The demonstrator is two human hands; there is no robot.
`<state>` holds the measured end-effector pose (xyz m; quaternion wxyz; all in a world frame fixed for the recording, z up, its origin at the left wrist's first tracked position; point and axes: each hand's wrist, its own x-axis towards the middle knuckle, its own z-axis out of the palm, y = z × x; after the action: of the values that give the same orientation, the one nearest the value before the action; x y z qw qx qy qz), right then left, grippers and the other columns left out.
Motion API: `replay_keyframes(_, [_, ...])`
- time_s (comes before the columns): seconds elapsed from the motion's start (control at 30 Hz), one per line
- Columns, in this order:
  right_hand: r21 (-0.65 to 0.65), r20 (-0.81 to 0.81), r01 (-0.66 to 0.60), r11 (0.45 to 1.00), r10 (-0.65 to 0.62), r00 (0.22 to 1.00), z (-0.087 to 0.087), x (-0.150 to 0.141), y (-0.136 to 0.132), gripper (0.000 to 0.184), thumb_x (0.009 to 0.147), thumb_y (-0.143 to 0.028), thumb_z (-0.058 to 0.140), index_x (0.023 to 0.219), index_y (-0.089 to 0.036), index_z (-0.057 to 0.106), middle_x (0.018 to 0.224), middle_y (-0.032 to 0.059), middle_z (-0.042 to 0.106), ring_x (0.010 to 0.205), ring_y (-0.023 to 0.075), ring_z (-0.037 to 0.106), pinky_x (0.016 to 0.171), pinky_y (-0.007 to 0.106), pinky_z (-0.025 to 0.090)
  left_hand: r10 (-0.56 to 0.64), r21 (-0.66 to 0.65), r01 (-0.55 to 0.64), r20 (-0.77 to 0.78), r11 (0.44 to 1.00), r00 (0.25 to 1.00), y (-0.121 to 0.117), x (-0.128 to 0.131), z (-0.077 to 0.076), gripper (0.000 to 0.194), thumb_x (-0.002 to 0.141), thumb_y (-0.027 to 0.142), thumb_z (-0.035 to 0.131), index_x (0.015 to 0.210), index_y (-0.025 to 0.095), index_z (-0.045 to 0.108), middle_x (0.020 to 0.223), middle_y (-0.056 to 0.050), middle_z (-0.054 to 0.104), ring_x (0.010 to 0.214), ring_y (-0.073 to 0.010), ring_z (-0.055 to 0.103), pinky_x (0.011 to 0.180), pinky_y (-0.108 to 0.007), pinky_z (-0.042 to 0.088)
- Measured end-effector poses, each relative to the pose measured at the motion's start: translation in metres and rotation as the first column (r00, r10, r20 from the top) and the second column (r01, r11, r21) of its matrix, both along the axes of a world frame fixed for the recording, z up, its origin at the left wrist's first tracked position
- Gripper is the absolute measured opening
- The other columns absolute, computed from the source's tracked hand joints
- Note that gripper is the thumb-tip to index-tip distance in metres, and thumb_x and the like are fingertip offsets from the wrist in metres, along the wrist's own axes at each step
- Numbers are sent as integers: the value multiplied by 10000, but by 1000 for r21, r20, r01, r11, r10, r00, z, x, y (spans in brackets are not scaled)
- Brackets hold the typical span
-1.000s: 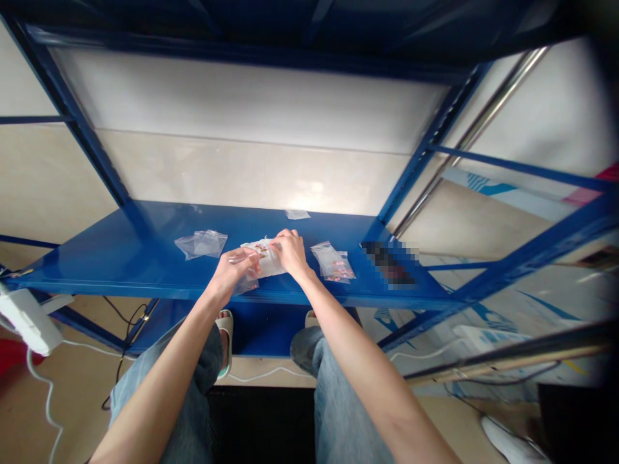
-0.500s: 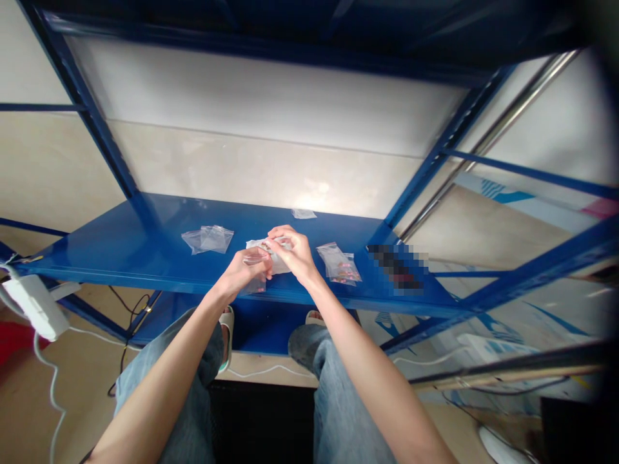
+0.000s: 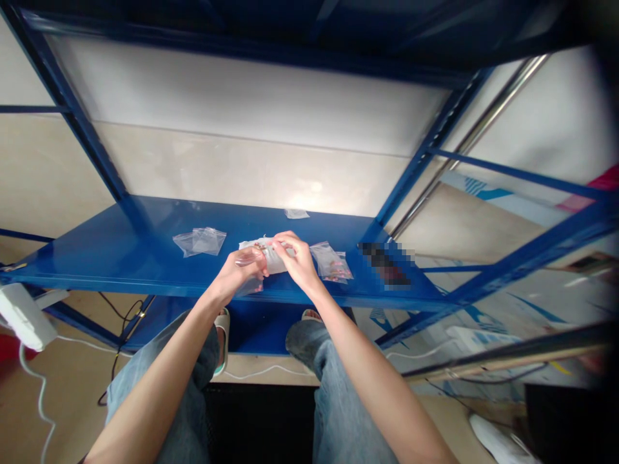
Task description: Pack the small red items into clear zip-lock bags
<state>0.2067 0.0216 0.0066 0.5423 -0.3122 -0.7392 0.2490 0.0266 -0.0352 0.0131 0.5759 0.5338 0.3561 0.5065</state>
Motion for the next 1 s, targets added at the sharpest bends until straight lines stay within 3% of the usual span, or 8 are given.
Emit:
replay_keyframes(0.1, [-18, 27, 239, 971, -238, 971, -11, 22, 26, 179, 948, -233, 572, 975, -205, 747, 992, 59, 710, 885, 200, 643, 859, 338, 493, 45, -43, -39, 144, 998, 988, 4, -7, 0, 309, 777, 407, 787, 904, 151, 667, 752, -64, 690, 669, -190, 669, 567, -278, 552])
replay_keyframes(0.2, [6, 239, 340, 940, -332, 912, -24, 39, 49, 239, 910, -124, 566, 1003, -206, 770, 976, 66, 718, 886, 211, 622, 895, 361, 474, 29, -83, -7, 261, 996, 965, 10, -13, -1, 293, 791, 370, 765, 957, 138, 696, 779, -67, 691, 692, -183, 672, 642, -298, 570])
replay_keyframes(0.4, [161, 548, 230, 960, -281, 788, -30, 34, 50, 192, 909, -151, 672, 1007, -263, 794, 1065, 74, 695, 997, 241, 554, 892, 370, 442, -6, -79, 30, 286, 996, 958, 12, -7, -7, 284, 805, 356, 749, 958, 118, 726, 814, -101, 703, 743, -199, 673, 680, -306, 557])
replay_keyframes(0.67, [174, 643, 225, 959, -284, 711, -22, 18, 44, 143, 911, -131, 657, 856, -226, 750, 1034, 72, 682, 1002, 240, 527, 873, 353, 402, -83, -75, 97, 174, 992, 981, 6, 0, -9, 284, 810, 360, 733, 961, 120, 735, 784, -107, 720, 728, -209, 679, 677, -303, 536])
replay_keyframes(0.9, [154, 651, 275, 949, -307, 694, -20, 10, 43, 167, 917, -137, 616, 1018, -222, 718, 983, 62, 693, 949, 235, 537, 827, 328, 398, -98, -79, 112, 167, 991, 981, 2, 2, -6, 256, 828, 362, 731, 917, 123, 718, 763, -99, 707, 699, -195, 668, 668, -296, 526])
replay_keyframes(1.0, [137, 689, 273, 952, -290, 664, -21, 9, 46, 205, 925, -133, 590, 999, -239, 749, 1008, 69, 695, 957, 231, 540, 848, 329, 399, -108, -72, 121, 161, 990, 981, 2, 3, -6, 273, 824, 377, 738, 919, 122, 718, 766, -100, 710, 711, -195, 671, 684, -294, 524])
